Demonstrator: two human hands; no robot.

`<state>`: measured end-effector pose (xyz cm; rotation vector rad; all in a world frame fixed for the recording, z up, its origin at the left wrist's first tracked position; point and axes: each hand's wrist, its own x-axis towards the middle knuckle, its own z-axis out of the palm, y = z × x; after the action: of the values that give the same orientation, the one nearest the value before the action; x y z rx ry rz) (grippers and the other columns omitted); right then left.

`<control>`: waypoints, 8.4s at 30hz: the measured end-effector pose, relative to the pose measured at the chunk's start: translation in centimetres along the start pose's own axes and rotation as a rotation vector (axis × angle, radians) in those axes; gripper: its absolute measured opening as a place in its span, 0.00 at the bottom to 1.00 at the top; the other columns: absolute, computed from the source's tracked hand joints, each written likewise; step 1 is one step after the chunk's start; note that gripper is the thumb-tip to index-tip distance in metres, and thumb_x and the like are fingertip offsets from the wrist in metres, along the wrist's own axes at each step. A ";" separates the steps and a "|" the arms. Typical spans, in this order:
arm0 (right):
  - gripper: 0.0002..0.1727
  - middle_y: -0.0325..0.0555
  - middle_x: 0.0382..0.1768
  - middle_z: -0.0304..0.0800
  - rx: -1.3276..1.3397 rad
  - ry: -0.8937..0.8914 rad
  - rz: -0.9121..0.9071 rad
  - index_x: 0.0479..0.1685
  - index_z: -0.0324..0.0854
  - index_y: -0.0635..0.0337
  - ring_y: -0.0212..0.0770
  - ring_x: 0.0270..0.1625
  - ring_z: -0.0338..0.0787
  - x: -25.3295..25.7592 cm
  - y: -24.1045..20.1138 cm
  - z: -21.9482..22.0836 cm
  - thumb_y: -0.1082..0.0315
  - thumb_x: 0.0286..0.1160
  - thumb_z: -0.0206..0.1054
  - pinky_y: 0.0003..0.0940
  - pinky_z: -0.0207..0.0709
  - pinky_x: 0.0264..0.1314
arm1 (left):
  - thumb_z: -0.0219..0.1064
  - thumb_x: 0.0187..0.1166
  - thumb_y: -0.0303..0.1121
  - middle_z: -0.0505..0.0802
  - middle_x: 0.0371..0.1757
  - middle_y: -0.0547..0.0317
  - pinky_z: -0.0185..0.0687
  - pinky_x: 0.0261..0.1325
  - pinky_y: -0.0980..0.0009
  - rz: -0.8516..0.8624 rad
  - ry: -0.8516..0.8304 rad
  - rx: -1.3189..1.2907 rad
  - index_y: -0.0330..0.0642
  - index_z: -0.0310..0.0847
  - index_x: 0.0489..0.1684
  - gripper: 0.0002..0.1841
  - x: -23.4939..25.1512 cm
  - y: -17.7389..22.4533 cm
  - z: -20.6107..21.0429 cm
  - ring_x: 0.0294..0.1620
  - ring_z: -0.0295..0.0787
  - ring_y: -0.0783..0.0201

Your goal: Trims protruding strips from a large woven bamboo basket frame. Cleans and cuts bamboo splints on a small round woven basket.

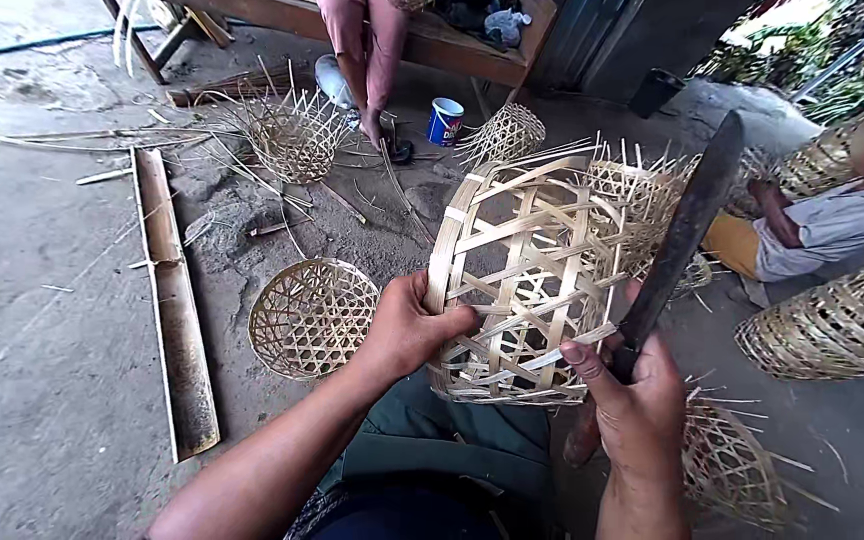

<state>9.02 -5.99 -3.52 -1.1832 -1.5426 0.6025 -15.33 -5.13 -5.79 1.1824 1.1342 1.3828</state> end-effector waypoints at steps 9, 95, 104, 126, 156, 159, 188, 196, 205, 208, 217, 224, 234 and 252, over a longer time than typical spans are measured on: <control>0.56 0.29 0.30 0.76 -0.017 -0.004 -0.009 0.87 0.59 0.69 0.22 0.26 0.74 -0.4 -0.3 0.6 0.48 0.60 0.84 0.15 0.71 0.29 | 0.77 0.61 0.40 0.83 0.14 0.70 0.76 0.17 0.72 0.103 0.185 0.338 0.50 0.80 0.25 0.10 0.4 -1.3 0.4 0.13 0.79 0.75; 0.35 0.33 0.33 0.78 -0.165 0.169 0.131 0.95 0.51 0.42 0.27 0.26 0.76 0.0 -0.3 -11.7 0.48 0.91 0.51 0.24 0.75 0.27 | 0.76 0.72 0.32 0.94 0.27 0.64 0.91 0.32 0.72 0.133 -0.193 -0.008 0.42 0.88 0.35 0.04 -1.5 2.1 -1.9 0.26 0.92 0.70; 0.69 0.37 0.41 0.83 0.346 -0.120 0.015 0.96 0.33 0.60 0.27 0.36 0.83 -1.6 0.4 -1.3 0.45 0.62 0.82 0.20 0.82 0.40 | 0.79 0.69 0.53 0.86 0.72 0.48 0.86 0.69 0.57 0.092 -0.438 -0.405 0.50 0.50 0.94 0.52 -0.2 2.9 -4.9 0.65 0.89 0.54; 0.31 0.30 0.33 0.85 0.199 -0.035 -0.139 0.83 0.67 0.64 0.25 0.27 0.81 -0.4 -2.9 -4.9 0.49 0.94 0.49 0.21 0.79 0.30 | 0.69 0.80 0.25 0.96 0.39 0.58 0.91 0.57 0.68 0.114 -0.322 -0.464 0.39 0.89 0.38 0.03 -1.8 3.6 2.0 0.45 0.94 0.68; 0.35 0.30 0.30 0.77 0.078 0.123 0.229 0.92 0.47 0.58 0.26 0.22 0.77 -0.4 1.0 -10.0 0.48 0.93 0.44 0.21 0.75 0.22 | 0.75 0.68 0.32 0.92 0.23 0.65 0.88 0.31 0.72 -0.036 -0.172 0.045 0.45 0.87 0.29 0.04 -0.4 1.9 -0.9 0.24 0.89 0.72; 0.57 0.31 0.42 0.81 0.237 -0.046 0.087 0.94 0.39 0.62 0.26 0.29 0.80 -1.9 -0.6 -5.9 0.36 0.76 0.66 0.21 0.78 0.28 | 0.74 0.63 0.42 0.88 0.20 0.74 0.83 0.24 0.73 0.068 -0.036 0.299 0.51 0.83 0.28 0.09 -1.5 1.9 0.4 0.20 0.85 0.78; 0.57 0.32 0.42 0.84 0.130 0.019 -0.192 0.87 0.50 0.77 0.21 0.36 0.82 -0.1 0.0 -2.4 0.46 0.69 0.78 0.15 0.79 0.42 | 0.65 0.84 0.30 0.97 0.44 0.58 0.91 0.58 0.67 -0.247 -0.419 -0.488 0.43 0.90 0.43 0.06 -2.7 3.9 -2.5 0.47 0.95 0.66; 0.28 0.32 0.36 0.86 0.147 -0.075 -0.162 0.80 0.70 0.71 0.24 0.31 0.82 -1.3 -4.5 -5.4 0.56 0.96 0.47 0.17 0.77 0.31 | 0.61 0.87 0.30 0.95 0.37 0.61 0.90 0.44 0.77 0.152 -0.206 -0.480 0.40 0.88 0.41 0.09 -3.6 5.0 1.8 0.36 0.92 0.73; 0.33 0.34 0.30 0.84 0.459 -0.292 0.018 0.78 0.76 0.64 0.25 0.24 0.77 -3.0 -6.0 -7.5 0.45 0.90 0.53 0.20 0.75 0.27 | 0.64 0.86 0.30 0.95 0.42 0.61 0.90 0.52 0.73 0.379 -0.234 -0.439 0.38 0.86 0.46 0.06 -3.5 2.8 5.8 0.43 0.92 0.71; 0.30 0.35 0.30 0.84 0.603 -0.384 0.092 0.75 0.76 0.67 0.24 0.25 0.78 -3.3 -5.4 -6.3 0.49 0.90 0.56 0.18 0.74 0.27 | 0.66 0.86 0.32 0.95 0.41 0.60 0.90 0.50 0.72 0.382 -0.256 -0.368 0.36 0.86 0.45 0.08 -3.5 1.1 7.3 0.42 0.92 0.71; 0.22 0.42 0.44 0.92 -0.271 -0.080 -0.270 0.74 0.83 0.59 0.25 0.35 0.85 -4.2 -3.7 -4.0 0.58 0.89 0.61 0.20 0.81 0.37 | 0.72 0.81 0.33 0.96 0.40 0.56 0.93 0.51 0.67 0.408 -0.188 -0.228 0.35 0.90 0.43 0.08 -4.2 0.1 8.6 0.42 0.94 0.66; 0.23 0.58 0.44 0.90 -0.764 0.252 -0.329 0.82 0.77 0.53 0.46 0.39 0.89 -1.3 -2.4 -8.6 0.62 0.91 0.55 0.43 0.84 0.40 | 0.71 0.81 0.33 0.97 0.37 0.61 0.93 0.45 0.72 0.304 -0.315 -0.220 0.38 0.90 0.42 0.07 -4.0 1.4 5.3 0.37 0.94 0.70; 0.59 0.32 0.40 0.82 0.126 0.037 0.088 0.95 0.28 0.62 0.26 0.29 0.81 -2.8 -0.2 -10.0 0.35 0.79 0.62 0.21 0.79 0.29 | 0.77 0.74 0.31 0.97 0.45 0.60 0.93 0.54 0.69 -0.002 -0.541 -0.112 0.38 0.85 0.56 0.16 -1.9 3.6 -0.5 0.45 0.95 0.67; 0.33 0.34 0.28 0.82 0.579 -0.246 0.077 0.80 0.73 0.64 0.25 0.22 0.76 -3.3 -5.1 -7.5 0.45 0.89 0.55 0.20 0.74 0.25 | 0.67 0.83 0.26 0.97 0.44 0.51 0.91 0.61 0.66 0.062 -0.419 -0.370 0.32 0.90 0.48 0.08 -2.9 5.1 4.2 0.49 0.96 0.63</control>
<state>13.92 -12.37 1.80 -0.7437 -1.3847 1.1886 -11.41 -8.33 -0.66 1.1683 0.5257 1.2459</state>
